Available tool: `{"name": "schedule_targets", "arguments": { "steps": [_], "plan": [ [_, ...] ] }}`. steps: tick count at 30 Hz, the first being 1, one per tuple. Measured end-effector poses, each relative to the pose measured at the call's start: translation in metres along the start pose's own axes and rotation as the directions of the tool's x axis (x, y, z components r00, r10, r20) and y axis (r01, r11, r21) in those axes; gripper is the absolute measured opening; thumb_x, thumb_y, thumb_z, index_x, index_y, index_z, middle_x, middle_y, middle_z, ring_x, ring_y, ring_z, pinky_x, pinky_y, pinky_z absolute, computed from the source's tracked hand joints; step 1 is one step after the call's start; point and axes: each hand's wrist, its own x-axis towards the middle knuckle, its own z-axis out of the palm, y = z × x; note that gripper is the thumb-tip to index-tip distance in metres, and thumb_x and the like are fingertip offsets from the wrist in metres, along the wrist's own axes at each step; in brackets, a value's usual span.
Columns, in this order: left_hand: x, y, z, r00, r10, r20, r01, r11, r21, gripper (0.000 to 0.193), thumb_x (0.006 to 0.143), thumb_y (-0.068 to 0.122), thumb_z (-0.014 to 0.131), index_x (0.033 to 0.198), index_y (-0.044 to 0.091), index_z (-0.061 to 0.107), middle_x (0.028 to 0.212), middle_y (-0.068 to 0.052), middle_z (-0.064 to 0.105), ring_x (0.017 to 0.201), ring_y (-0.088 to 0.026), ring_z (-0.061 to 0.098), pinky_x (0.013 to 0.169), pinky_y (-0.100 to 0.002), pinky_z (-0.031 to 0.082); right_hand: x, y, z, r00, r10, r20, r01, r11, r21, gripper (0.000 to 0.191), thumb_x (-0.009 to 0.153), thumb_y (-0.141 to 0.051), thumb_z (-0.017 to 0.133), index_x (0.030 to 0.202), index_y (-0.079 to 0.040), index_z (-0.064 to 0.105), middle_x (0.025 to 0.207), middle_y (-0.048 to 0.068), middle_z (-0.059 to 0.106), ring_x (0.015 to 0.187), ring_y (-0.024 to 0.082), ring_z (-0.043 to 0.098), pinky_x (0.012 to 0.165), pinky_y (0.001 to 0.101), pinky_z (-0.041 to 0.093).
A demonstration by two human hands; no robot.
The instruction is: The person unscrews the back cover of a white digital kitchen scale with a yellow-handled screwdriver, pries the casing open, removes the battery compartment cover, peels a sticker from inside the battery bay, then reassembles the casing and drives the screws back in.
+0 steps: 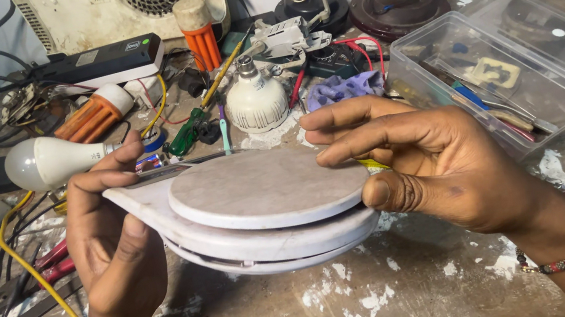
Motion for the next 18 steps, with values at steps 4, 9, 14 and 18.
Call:
{"name": "schedule_targets", "arguments": {
  "steps": [4, 9, 14, 18],
  "plan": [
    [-0.0016, 0.0014, 0.0015, 1.0, 0.021, 0.004, -0.021, 0.999, 0.028, 0.041, 0.103, 0.026, 0.076, 0.126, 0.002, 0.052, 0.15, -0.021, 0.049, 0.154, -0.03, 0.034, 0.133, -0.046, 0.017, 0.0005, 0.0003, -0.0017, 1.0, -0.002, -0.007, 0.003, 1.0, 0.021, 0.047, 0.095, -0.025, 0.075, 0.128, 0.007, 0.067, 0.152, 0.026, 0.051, 0.145, 0.035, 0.053, 0.119, 0.0479, 0.048],
    [-0.001, 0.0012, 0.0019, 1.0, 0.03, 0.003, -0.03, 0.999, 0.033, 0.044, 0.102, 0.028, 0.079, 0.125, 0.002, 0.052, 0.147, -0.02, 0.048, 0.155, -0.031, 0.033, 0.135, -0.047, 0.017, 0.0014, 0.001, -0.0001, 1.0, -0.008, -0.02, 0.009, 0.999, 0.041, 0.048, 0.093, -0.025, 0.077, 0.127, 0.007, 0.067, 0.151, 0.026, 0.053, 0.144, 0.036, 0.055, 0.116, 0.0479, 0.046],
    [-0.0014, 0.0016, 0.0017, 1.0, 0.03, 0.004, -0.03, 0.998, 0.056, 0.05, 0.101, 0.036, 0.081, 0.124, 0.003, 0.052, 0.15, -0.021, 0.049, 0.157, -0.032, 0.032, 0.138, -0.049, 0.018, 0.0019, -0.0004, 0.0006, 1.0, -0.015, -0.006, 0.015, 0.998, 0.054, 0.049, 0.093, -0.024, 0.078, 0.128, 0.008, 0.066, 0.152, 0.026, 0.051, 0.144, 0.035, 0.053, 0.117, 0.0472, 0.045],
    [0.0003, 0.0006, 0.0024, 1.0, 0.028, -0.007, -0.028, 0.997, 0.07, 0.054, 0.099, 0.04, 0.082, 0.123, 0.003, 0.051, 0.149, -0.021, 0.049, 0.156, -0.033, 0.032, 0.138, -0.049, 0.019, 0.0025, -0.0015, 0.0021, 1.0, -0.017, -0.01, 0.017, 0.999, 0.03, 0.049, 0.093, -0.024, 0.077, 0.128, 0.008, 0.066, 0.151, 0.026, 0.052, 0.143, 0.034, 0.054, 0.122, 0.0456, 0.048]
  ]
}}
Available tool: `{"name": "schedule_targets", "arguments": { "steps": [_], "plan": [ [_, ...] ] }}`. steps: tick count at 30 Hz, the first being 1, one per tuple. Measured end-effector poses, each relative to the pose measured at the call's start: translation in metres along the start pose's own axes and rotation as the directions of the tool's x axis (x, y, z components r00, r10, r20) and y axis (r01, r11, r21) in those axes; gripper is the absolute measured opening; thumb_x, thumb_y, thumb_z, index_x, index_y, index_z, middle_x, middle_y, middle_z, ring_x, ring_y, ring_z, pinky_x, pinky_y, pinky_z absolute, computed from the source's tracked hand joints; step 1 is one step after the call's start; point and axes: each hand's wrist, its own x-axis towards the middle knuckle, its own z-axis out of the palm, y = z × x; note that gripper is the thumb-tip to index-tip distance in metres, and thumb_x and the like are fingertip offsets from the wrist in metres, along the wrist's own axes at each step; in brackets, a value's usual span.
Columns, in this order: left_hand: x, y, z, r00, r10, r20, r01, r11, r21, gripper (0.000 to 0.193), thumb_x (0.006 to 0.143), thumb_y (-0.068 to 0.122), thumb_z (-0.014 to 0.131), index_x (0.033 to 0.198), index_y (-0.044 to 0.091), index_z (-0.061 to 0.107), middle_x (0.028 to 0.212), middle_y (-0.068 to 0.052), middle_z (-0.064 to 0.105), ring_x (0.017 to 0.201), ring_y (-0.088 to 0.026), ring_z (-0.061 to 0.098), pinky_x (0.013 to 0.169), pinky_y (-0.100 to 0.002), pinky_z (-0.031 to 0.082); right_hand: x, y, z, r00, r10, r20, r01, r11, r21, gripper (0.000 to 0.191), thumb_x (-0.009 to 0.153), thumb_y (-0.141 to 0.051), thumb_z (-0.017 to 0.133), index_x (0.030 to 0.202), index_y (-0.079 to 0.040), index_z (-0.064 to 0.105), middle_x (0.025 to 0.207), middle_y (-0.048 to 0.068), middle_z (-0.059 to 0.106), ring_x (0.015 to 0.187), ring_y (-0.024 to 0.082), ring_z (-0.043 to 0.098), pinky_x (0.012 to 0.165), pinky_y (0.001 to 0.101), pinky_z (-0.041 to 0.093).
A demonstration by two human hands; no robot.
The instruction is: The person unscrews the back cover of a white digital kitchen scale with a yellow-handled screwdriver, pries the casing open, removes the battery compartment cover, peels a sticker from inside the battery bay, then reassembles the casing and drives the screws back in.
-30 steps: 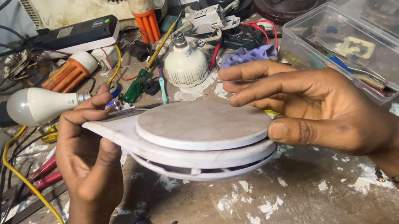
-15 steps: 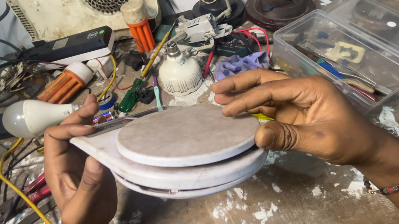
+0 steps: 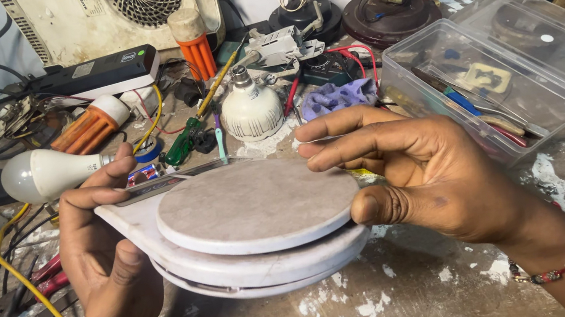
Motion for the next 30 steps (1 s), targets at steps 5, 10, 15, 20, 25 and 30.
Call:
{"name": "schedule_targets", "arguments": {
  "steps": [5, 10, 15, 20, 25, 30],
  "plan": [
    [-0.0011, -0.0003, 0.0009, 1.0, -0.026, -0.014, 0.026, 1.0, -0.013, 0.056, 0.099, 0.041, 0.083, 0.123, 0.002, 0.05, 0.148, -0.022, 0.049, 0.156, -0.033, 0.032, 0.136, -0.049, 0.022, -0.001, -0.0004, 0.0016, 1.0, 0.013, -0.027, -0.013, 1.0, 0.002, 0.049, 0.092, -0.025, 0.078, 0.127, 0.007, 0.067, 0.151, 0.025, 0.053, 0.139, 0.032, 0.057, 0.119, 0.0452, 0.05],
    [-0.0011, -0.0011, 0.0008, 1.0, -0.008, -0.003, 0.008, 1.0, -0.004, 0.056, 0.099, 0.041, 0.082, 0.123, 0.002, 0.05, 0.148, -0.022, 0.05, 0.155, -0.033, 0.034, 0.137, -0.049, 0.022, -0.0017, 0.0011, 0.0007, 1.0, -0.014, -0.019, 0.014, 1.0, -0.005, 0.048, 0.092, -0.024, 0.079, 0.127, 0.007, 0.067, 0.151, 0.025, 0.053, 0.141, 0.031, 0.056, 0.121, 0.0449, 0.049],
    [-0.0006, -0.0015, 0.0004, 1.0, -0.002, -0.005, 0.002, 1.0, -0.002, 0.056, 0.098, 0.041, 0.083, 0.123, 0.003, 0.05, 0.148, -0.023, 0.05, 0.155, -0.033, 0.034, 0.136, -0.049, 0.023, -0.0022, 0.0017, -0.0005, 1.0, -0.021, -0.014, 0.021, 1.0, -0.017, 0.047, 0.092, -0.022, 0.079, 0.127, 0.006, 0.067, 0.152, 0.024, 0.052, 0.141, 0.031, 0.055, 0.12, 0.0445, 0.047],
    [-0.001, -0.0008, 0.0012, 1.0, -0.009, -0.005, 0.009, 1.0, -0.005, 0.056, 0.098, 0.041, 0.083, 0.123, 0.003, 0.05, 0.149, -0.023, 0.05, 0.155, -0.033, 0.034, 0.136, -0.049, 0.023, -0.0024, 0.0007, 0.0006, 1.0, -0.022, -0.02, 0.021, 1.0, -0.008, 0.046, 0.092, -0.022, 0.079, 0.127, 0.006, 0.067, 0.152, 0.024, 0.053, 0.142, 0.03, 0.056, 0.122, 0.0446, 0.047],
    [-0.001, -0.0008, 0.002, 0.999, -0.034, -0.009, 0.033, 0.999, -0.03, 0.057, 0.098, 0.041, 0.082, 0.125, 0.003, 0.049, 0.147, -0.022, 0.049, 0.159, -0.034, 0.034, 0.135, -0.053, 0.028, -0.0025, 0.0001, 0.0012, 0.999, -0.03, -0.021, 0.03, 0.999, -0.041, 0.045, 0.093, -0.023, 0.078, 0.126, 0.007, 0.068, 0.151, 0.024, 0.053, 0.139, 0.03, 0.057, 0.119, 0.0431, 0.048],
    [0.0004, -0.004, 0.0016, 0.999, -0.032, 0.0, 0.032, 0.999, -0.024, 0.058, 0.099, 0.042, 0.082, 0.123, 0.001, 0.049, 0.148, -0.024, 0.049, 0.157, -0.035, 0.033, 0.135, -0.05, 0.03, -0.0033, 0.0002, 0.0028, 0.999, -0.031, -0.039, 0.03, 0.999, -0.041, 0.044, 0.094, -0.025, 0.077, 0.125, 0.006, 0.069, 0.149, 0.023, 0.055, 0.138, 0.028, 0.058, 0.118, 0.0419, 0.05]
  ]
}}
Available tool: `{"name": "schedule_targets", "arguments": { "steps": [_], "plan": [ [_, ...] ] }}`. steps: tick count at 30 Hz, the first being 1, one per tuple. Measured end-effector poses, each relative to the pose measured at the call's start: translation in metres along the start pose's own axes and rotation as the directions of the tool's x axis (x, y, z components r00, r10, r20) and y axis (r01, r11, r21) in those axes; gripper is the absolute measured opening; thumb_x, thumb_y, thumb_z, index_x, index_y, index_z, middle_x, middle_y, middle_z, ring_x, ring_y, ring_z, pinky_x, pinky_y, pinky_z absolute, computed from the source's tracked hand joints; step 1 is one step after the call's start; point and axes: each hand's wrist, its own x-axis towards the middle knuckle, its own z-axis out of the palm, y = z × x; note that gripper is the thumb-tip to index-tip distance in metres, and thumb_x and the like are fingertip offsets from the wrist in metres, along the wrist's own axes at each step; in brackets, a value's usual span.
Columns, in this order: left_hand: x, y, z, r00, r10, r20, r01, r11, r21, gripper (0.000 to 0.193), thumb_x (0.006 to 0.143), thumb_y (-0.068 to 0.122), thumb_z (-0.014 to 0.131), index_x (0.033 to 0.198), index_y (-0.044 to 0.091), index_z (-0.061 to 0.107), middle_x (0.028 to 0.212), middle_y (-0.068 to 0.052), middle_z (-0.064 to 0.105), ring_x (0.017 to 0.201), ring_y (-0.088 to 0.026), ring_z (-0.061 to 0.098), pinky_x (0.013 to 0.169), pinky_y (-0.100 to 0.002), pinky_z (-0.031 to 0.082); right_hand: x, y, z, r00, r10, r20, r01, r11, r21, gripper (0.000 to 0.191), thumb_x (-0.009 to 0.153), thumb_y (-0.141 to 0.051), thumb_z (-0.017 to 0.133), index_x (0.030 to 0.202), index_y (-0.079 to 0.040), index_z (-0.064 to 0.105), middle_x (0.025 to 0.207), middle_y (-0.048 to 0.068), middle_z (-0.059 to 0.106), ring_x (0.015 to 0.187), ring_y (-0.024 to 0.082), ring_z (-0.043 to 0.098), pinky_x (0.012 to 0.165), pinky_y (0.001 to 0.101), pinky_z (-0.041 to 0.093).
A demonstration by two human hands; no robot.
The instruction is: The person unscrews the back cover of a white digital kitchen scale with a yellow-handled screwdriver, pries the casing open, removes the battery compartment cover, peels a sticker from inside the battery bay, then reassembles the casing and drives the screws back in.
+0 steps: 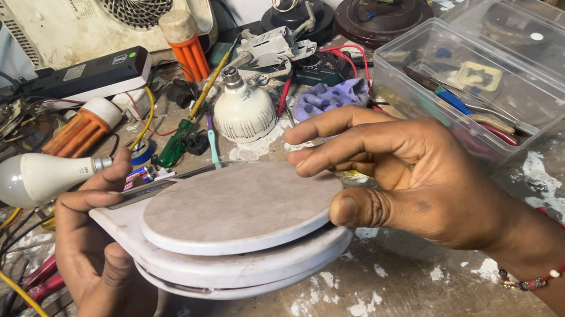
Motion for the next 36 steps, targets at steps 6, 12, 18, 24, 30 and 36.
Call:
{"name": "schedule_targets", "arguments": {
  "steps": [6, 12, 18, 24, 30, 36],
  "plan": [
    [0.0002, -0.0018, 0.001, 0.999, -0.035, -0.014, 0.035, 0.999, -0.001, 0.064, 0.096, 0.047, 0.081, 0.127, 0.001, 0.048, 0.146, -0.024, 0.048, 0.163, -0.037, 0.034, 0.132, -0.054, 0.035, -0.0008, 0.0001, 0.0025, 1.0, -0.003, -0.005, 0.002, 0.998, -0.059, 0.041, 0.096, -0.026, 0.076, 0.124, 0.004, 0.071, 0.146, 0.022, 0.058, 0.131, 0.025, 0.061, 0.113, 0.0375, 0.05],
    [0.0011, -0.0014, 0.0024, 0.998, -0.051, -0.022, 0.051, 0.998, 0.023, 0.068, 0.094, 0.051, 0.08, 0.125, 0.001, 0.047, 0.151, -0.026, 0.047, 0.161, -0.037, 0.035, 0.128, -0.054, 0.037, -0.002, 0.0005, 0.0032, 1.0, -0.004, -0.009, 0.004, 0.998, -0.058, 0.039, 0.095, -0.025, 0.076, 0.121, 0.004, 0.071, 0.146, 0.021, 0.058, 0.132, 0.025, 0.06, 0.113, 0.0376, 0.05],
    [0.0023, 0.0003, 0.0036, 0.999, -0.045, -0.026, 0.047, 0.997, 0.054, 0.071, 0.092, 0.056, 0.08, 0.124, 0.002, 0.046, 0.15, -0.025, 0.047, 0.161, -0.037, 0.035, 0.128, -0.056, 0.037, -0.001, 0.0001, 0.0026, 0.999, -0.033, 0.007, 0.034, 0.999, -0.034, 0.038, 0.095, -0.021, 0.078, 0.122, 0.004, 0.07, 0.147, 0.021, 0.057, 0.137, 0.026, 0.058, 0.118, 0.0394, 0.049],
    [0.0019, -0.0007, 0.0029, 0.999, -0.032, -0.023, 0.033, 0.997, 0.074, 0.072, 0.093, 0.058, 0.08, 0.125, 0.002, 0.046, 0.151, -0.025, 0.048, 0.163, -0.038, 0.034, 0.133, -0.055, 0.032, -0.0001, -0.0008, 0.0036, 1.0, -0.015, 0.005, 0.015, 1.0, -0.007, 0.038, 0.094, -0.02, 0.078, 0.121, 0.004, 0.07, 0.147, 0.021, 0.056, 0.137, 0.027, 0.059, 0.117, 0.0398, 0.052],
    [0.0021, -0.0013, 0.0026, 0.999, -0.039, -0.026, 0.041, 0.996, 0.085, 0.072, 0.093, 0.058, 0.079, 0.124, 0.002, 0.046, 0.15, -0.025, 0.048, 0.163, -0.038, 0.034, 0.132, -0.054, 0.032, -0.0001, -0.0011, 0.0028, 1.0, -0.021, 0.014, 0.021, 0.999, -0.024, 0.038, 0.094, -0.021, 0.078, 0.122, 0.004, 0.07, 0.147, 0.021, 0.057, 0.137, 0.027, 0.059, 0.117, 0.0392, 0.052],
    [0.0024, -0.003, 0.0011, 0.999, -0.029, -0.012, 0.03, 0.997, 0.077, 0.071, 0.093, 0.057, 0.079, 0.124, 0.002, 0.046, 0.148, -0.025, 0.048, 0.162, -0.038, 0.035, 0.131, -0.055, 0.034, -0.0006, -0.0003, 0.0027, 0.999, -0.033, 0.019, 0.034, 0.999, -0.008, 0.039, 0.094, -0.021, 0.078, 0.123, 0.004, 0.069, 0.147, 0.021, 0.056, 0.139, 0.027, 0.058, 0.119, 0.0396, 0.05]
  ]
}}
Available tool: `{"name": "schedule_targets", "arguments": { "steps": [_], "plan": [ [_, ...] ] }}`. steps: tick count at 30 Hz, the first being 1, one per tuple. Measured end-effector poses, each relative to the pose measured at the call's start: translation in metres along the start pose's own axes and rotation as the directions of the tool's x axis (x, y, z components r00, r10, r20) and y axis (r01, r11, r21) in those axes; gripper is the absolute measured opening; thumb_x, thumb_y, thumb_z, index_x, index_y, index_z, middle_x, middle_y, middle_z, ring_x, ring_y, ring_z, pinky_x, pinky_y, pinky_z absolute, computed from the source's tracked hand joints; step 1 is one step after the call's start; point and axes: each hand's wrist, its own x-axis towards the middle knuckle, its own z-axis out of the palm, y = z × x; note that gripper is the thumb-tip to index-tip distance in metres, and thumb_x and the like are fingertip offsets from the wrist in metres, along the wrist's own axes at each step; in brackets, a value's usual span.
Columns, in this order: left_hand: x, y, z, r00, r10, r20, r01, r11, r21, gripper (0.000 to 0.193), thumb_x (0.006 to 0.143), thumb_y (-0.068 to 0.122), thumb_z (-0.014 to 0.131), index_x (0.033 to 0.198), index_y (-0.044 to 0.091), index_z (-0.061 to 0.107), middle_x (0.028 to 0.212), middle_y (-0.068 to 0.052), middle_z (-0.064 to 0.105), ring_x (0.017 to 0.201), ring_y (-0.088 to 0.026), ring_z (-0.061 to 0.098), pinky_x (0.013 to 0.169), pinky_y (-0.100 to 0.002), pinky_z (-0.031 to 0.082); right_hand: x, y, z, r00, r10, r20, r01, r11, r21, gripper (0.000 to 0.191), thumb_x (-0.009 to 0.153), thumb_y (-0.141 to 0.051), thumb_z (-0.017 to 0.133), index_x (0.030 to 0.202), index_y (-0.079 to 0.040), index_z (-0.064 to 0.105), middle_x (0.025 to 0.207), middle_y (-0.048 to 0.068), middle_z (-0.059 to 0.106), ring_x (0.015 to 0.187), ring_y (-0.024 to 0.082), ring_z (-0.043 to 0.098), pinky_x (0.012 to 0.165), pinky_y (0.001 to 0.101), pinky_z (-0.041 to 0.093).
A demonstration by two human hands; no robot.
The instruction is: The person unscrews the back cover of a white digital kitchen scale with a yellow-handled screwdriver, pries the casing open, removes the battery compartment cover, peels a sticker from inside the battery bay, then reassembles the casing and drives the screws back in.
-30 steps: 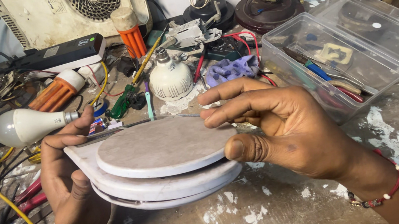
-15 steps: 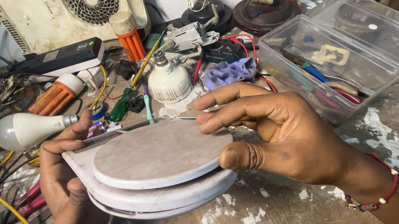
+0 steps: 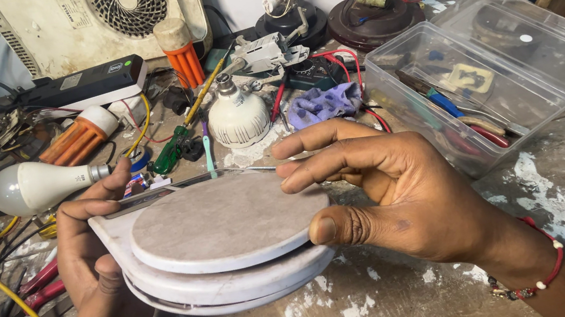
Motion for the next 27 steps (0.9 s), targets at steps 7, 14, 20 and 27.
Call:
{"name": "schedule_targets", "arguments": {
  "steps": [7, 14, 20, 27],
  "plan": [
    [-0.001, -0.001, 0.001, 1.0, -0.009, -0.002, 0.009, 1.0, -0.003, 0.073, 0.093, 0.058, 0.078, 0.125, 0.001, 0.045, 0.147, -0.025, 0.047, 0.16, -0.038, 0.036, 0.124, -0.055, 0.042, 0.0, -0.001, 0.0, 1.0, 0.01, -0.011, -0.01, 1.0, 0.013, 0.04, 0.094, -0.021, 0.079, 0.123, 0.005, 0.069, 0.148, 0.022, 0.055, 0.14, 0.028, 0.057, 0.12, 0.0405, 0.048],
    [-0.002, -0.009, -0.001, 0.999, -0.047, -0.003, 0.047, 0.999, -0.007, 0.072, 0.095, 0.058, 0.074, 0.127, 0.002, 0.044, 0.147, -0.023, 0.049, 0.156, -0.036, 0.039, 0.129, -0.053, 0.032, -0.001, 0.0, 0.001, 0.996, 0.063, -0.067, -0.063, 0.998, 0.001, 0.036, 0.095, -0.02, 0.075, 0.119, 0.006, 0.071, 0.144, 0.022, 0.058, 0.125, 0.024, 0.065, 0.105, 0.0351, 0.056],
    [-0.004, -0.013, 0.004, 0.999, -0.047, -0.001, 0.047, 0.998, 0.04, 0.066, 0.1, 0.056, 0.068, 0.129, 0.001, 0.045, 0.143, -0.021, 0.053, 0.146, -0.034, 0.048, 0.129, -0.052, 0.031, 0.001, 0.002, -0.003, 0.986, 0.132, -0.099, -0.126, 0.99, 0.056, 0.035, 0.095, -0.017, 0.073, 0.119, 0.008, 0.07, 0.142, 0.022, 0.06, 0.111, 0.019, 0.067, 0.092, 0.0311, 0.059],
    [-0.003, -0.006, 0.006, 0.998, -0.053, -0.028, 0.056, 0.992, 0.112, 0.066, 0.1, 0.057, 0.067, 0.13, 0.003, 0.044, 0.143, -0.018, 0.054, 0.138, -0.03, 0.053, 0.121, -0.047, 0.04, 0.001, 0.009, -0.002, 0.972, 0.19, -0.139, -0.175, 0.978, 0.114, 0.032, 0.093, -0.014, 0.072, 0.116, 0.009, 0.072, 0.139, 0.021, 0.062, 0.106, 0.019, 0.067, 0.09, 0.0317, 0.058]
  ]
}}
